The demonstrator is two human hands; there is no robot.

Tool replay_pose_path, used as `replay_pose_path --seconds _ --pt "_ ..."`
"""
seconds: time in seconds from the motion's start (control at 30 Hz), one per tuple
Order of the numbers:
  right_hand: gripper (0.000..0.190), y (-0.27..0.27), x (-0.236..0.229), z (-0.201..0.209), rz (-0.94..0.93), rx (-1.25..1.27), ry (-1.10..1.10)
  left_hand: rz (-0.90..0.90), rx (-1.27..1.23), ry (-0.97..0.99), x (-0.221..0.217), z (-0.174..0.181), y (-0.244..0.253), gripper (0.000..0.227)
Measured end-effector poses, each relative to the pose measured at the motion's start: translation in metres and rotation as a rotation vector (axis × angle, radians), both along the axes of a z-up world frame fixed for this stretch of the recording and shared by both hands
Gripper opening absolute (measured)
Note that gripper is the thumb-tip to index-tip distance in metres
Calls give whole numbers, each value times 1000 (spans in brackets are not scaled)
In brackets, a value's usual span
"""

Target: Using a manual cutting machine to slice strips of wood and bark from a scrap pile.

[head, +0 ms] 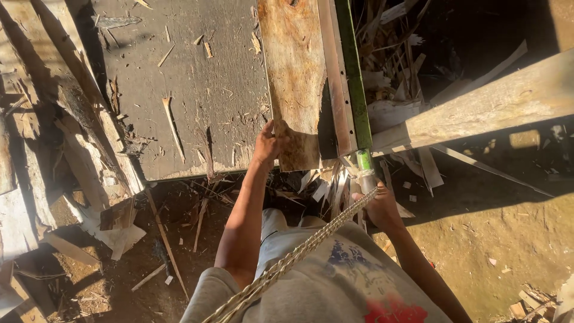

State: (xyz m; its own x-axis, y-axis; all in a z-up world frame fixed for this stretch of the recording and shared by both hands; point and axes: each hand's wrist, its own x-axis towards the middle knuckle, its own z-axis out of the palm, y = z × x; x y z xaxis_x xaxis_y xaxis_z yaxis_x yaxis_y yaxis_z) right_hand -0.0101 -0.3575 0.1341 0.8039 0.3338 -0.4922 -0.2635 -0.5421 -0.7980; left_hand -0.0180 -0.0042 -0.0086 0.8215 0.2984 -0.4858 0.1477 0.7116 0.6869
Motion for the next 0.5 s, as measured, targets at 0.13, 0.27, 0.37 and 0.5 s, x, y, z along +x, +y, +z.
replay_pose_path --seconds 0.13,0.27,0.37,0.5 --pt "36 8 0 35 -71 -99 118 -25 115 132 -31 18 19 81" --pt "44 6 3 22 -12 -203 -52 -93 137 125 -80 48 34 73" --pt "60 3 -3 26 -54 -231 18 -205 215 277 -120 96 47 70" --pt "56 13 1 66 -126 -204 116 -485 648 510 -176 123 102 73"
